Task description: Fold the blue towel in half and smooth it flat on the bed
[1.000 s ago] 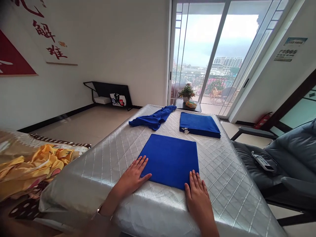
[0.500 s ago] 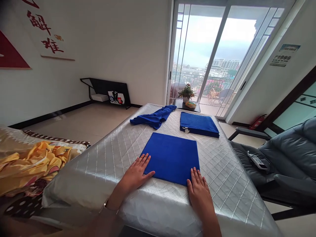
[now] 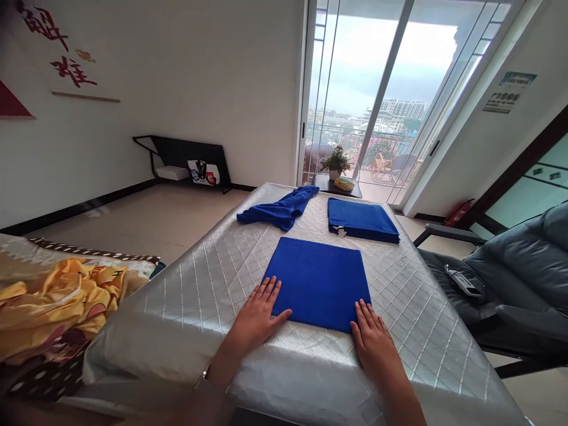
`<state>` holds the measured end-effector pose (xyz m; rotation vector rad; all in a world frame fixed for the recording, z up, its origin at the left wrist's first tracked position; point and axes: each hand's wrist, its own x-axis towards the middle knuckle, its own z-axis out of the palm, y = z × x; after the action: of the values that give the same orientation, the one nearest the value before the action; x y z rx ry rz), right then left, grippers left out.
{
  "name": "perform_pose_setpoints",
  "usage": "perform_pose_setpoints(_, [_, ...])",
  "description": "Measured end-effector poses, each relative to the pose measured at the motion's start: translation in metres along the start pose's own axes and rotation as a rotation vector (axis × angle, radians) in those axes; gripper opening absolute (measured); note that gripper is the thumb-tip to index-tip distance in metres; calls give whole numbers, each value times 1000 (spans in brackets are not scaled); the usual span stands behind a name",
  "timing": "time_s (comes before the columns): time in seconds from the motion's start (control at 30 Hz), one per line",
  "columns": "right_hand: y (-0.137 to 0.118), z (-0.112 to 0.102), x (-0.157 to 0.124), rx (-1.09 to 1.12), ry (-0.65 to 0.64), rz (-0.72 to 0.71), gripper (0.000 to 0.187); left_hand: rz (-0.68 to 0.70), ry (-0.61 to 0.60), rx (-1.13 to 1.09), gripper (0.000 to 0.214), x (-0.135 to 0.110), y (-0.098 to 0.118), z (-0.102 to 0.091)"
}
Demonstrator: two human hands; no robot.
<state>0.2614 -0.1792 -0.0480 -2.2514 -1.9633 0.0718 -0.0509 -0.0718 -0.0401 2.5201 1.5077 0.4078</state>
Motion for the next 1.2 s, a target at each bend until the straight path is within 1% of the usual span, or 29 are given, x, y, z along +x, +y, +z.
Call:
perform_pose_setpoints(0.1, [1,-5,3,-34,-33,-24,64,9,29,-2,86,0,0,1])
perform_pose_setpoints(0.2, [-3,-19,14,-56,-75,-44,64,9,31,-6,86,0,-1,2])
perform_pose_setpoints(0.33, [-11,-40,48,-59,-82,-93,64,19,38,-15,86,0,-3,5])
perform_pose_setpoints(0.4, [-14,-45,70,-60,-98,-112,63,31,54,-18,85,0,-4,6])
perform_pose_setpoints(0.5, [-15,-42,102,-75,-140,-96,62,26,44,-12,85,0,-4,5])
perform_pose_setpoints(0.57, [-13,-34,118,-101,-146,-61,63,10,17,-3,86,0,-3,3])
perform_pose_setpoints(0.63, [-9,-23,127,-126,-116,-15,64,1,-4,6,87,0,-3,2])
perform_pose_setpoints(0.73, [-3,-6,132,-125,-64,27,65,14,2,15,85,-1,-4,3])
perform_pose_setpoints(0.83, [4,3,131,-107,-47,29,65,37,31,30,83,-1,-7,6])
perform_pose_setpoints(1.0, [8,4,130,-91,-53,36,65,40,36,55,83,-2,-9,8])
perform_pose_setpoints(1.2, [5,0,127,-80,-58,47,65,46,17,76,83,-1,-8,5])
